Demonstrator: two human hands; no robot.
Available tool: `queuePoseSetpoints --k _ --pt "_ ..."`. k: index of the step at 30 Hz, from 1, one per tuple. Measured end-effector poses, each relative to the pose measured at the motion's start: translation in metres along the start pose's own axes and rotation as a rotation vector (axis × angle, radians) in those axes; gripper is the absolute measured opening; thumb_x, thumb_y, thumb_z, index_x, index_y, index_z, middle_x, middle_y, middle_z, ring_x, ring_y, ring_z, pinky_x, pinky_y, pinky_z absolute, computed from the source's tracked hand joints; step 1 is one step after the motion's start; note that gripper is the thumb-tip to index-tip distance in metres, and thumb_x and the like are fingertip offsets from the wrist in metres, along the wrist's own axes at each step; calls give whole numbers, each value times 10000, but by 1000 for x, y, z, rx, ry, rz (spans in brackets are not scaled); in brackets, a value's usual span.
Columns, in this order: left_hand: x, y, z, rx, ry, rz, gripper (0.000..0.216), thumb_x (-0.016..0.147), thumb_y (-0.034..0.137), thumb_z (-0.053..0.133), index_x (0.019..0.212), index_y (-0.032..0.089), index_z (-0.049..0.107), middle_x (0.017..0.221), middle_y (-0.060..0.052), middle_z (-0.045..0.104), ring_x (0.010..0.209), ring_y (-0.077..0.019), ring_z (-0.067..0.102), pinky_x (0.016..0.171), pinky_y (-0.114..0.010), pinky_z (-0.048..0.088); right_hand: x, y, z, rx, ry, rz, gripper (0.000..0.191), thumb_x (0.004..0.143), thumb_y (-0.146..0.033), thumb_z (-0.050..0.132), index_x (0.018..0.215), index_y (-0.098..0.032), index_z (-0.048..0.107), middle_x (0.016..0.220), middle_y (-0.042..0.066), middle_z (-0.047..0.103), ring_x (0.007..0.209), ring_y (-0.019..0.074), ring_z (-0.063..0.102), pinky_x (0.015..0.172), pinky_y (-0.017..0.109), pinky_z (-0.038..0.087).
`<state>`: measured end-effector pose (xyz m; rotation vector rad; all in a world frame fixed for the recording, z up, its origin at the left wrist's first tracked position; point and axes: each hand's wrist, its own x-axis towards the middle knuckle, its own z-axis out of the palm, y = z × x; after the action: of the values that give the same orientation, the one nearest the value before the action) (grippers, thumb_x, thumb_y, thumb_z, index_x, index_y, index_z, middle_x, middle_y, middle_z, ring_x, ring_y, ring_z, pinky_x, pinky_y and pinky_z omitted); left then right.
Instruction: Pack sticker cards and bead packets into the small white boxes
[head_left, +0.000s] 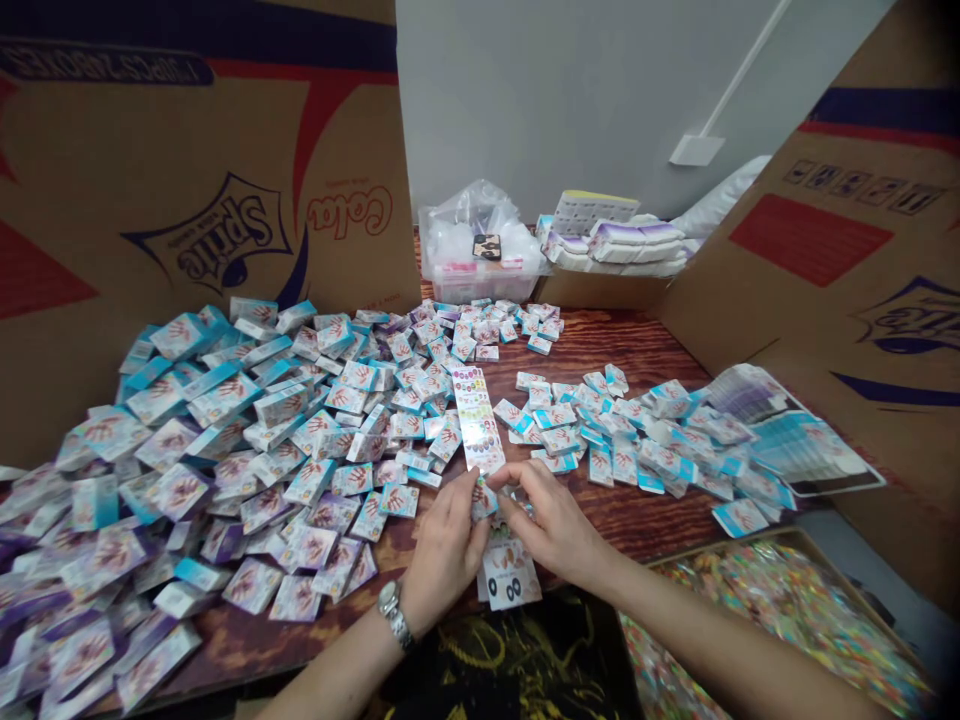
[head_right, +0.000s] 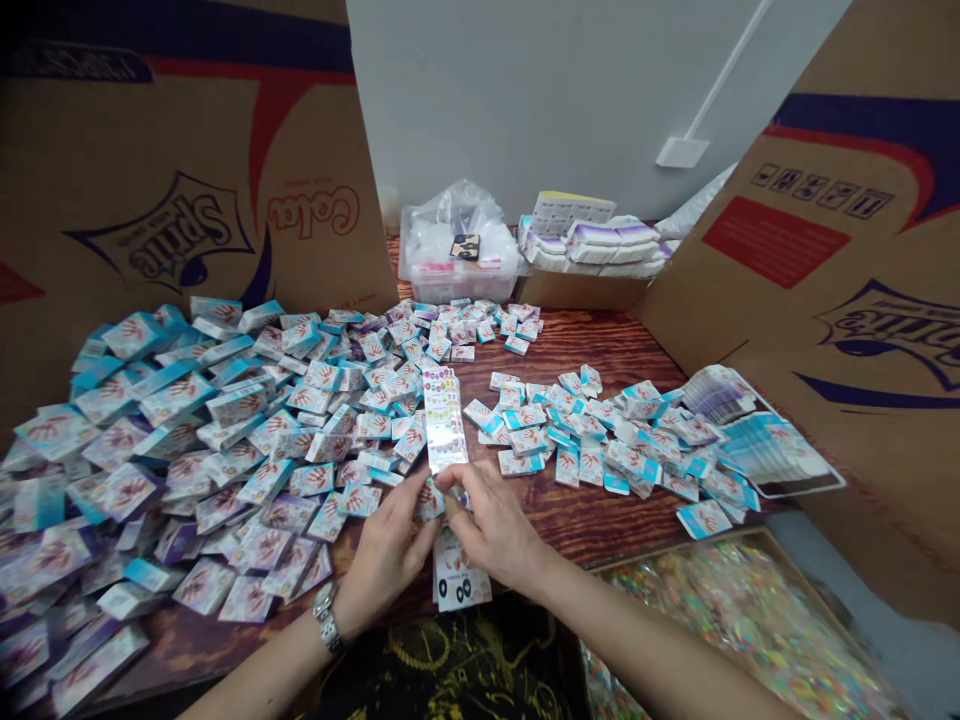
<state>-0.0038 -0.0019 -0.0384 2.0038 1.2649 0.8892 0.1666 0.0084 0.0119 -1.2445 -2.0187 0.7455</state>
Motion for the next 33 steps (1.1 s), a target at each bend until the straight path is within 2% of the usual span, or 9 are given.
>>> queuePoseSetpoints --k 5,8,11,15,19,23,26,30,33 --pt "3 4 -3 -46 32 -13 525 837 171 473 1351 193 369 1293 -138 523 1199 -249 493 1011 -410 400 -2 -1 -1 -42 57 -9 155 874 -142 480 1005 -209 531 976 69 571 999 206 524 859 377 478" --pt "3 5 -5 -57 29 -9 535 841 167 470 1362 203 356 1309 -131 512 1210 -246 484 1018 -406 394 -5 -2 -1 -114 71 -95 177 884 -150 465 1039 -205 528 1039 93 570 1101 232 481 906 410 459" --pt "4 6 -7 -73 8 -4 549 844 162 472 1373 218 338 1312 -123 506 1193 -239 495 999 -393 410 -3 -2 -9 -148 -8 -160 203 890 -143 468 1078 -200 517 1089 99 565 1160 236 444 942 418 438" --pt "5 10 -9 -85 -37 51 508 842 136 465 1333 234 375 1278 -107 521 1177 -227 496 972 -376 432 4 -3 -18 -75 -84 -147 157 904 -132 465 1025 -206 531 1002 66 584 1025 192 525 864 354 480" --pt "5 13 -8 -80 -28 65 458 844 130 461 1288 228 399 1242 -112 539 1155 -229 510 946 -379 459 4 -1 -8 -53 65 -128 156 906 -162 469 1045 -207 526 990 73 575 986 201 546 861 381 478" --pt "2 11 -6 -6 -16 90 428 852 123 449 1261 238 397 1280 -119 515 1195 -232 492 966 -394 455 -1 2 6 49 190 67 326 868 -253 559 1179 -195 485 1055 101 581 959 210 582 806 358 511" --pt "1 6 -4 99 10 138 439 850 110 441 1270 228 391 1304 -138 501 1228 -238 474 991 -407 443 -3 0 10 239 178 201 247 873 -289 559 1107 -209 555 956 50 653 854 177 627 756 306 522" --pt "1 2 -2 218 64 206 468 850 100 435 1302 203 365 1311 -152 500 1227 -236 480 982 -411 459 -1 -3 12 407 158 233 174 890 -296 527 977 -204 647 973 36 676 925 175 624 830 296 493" --pt "-1 -1 1 266 108 225 510 850 93 431 1340 174 316 1295 -158 513 1217 -231 490 967 -402 473 2 -2 14 502 157 331 169 854 -295 571 959 -190 652 932 37 685 878 175 637 798 292 505"
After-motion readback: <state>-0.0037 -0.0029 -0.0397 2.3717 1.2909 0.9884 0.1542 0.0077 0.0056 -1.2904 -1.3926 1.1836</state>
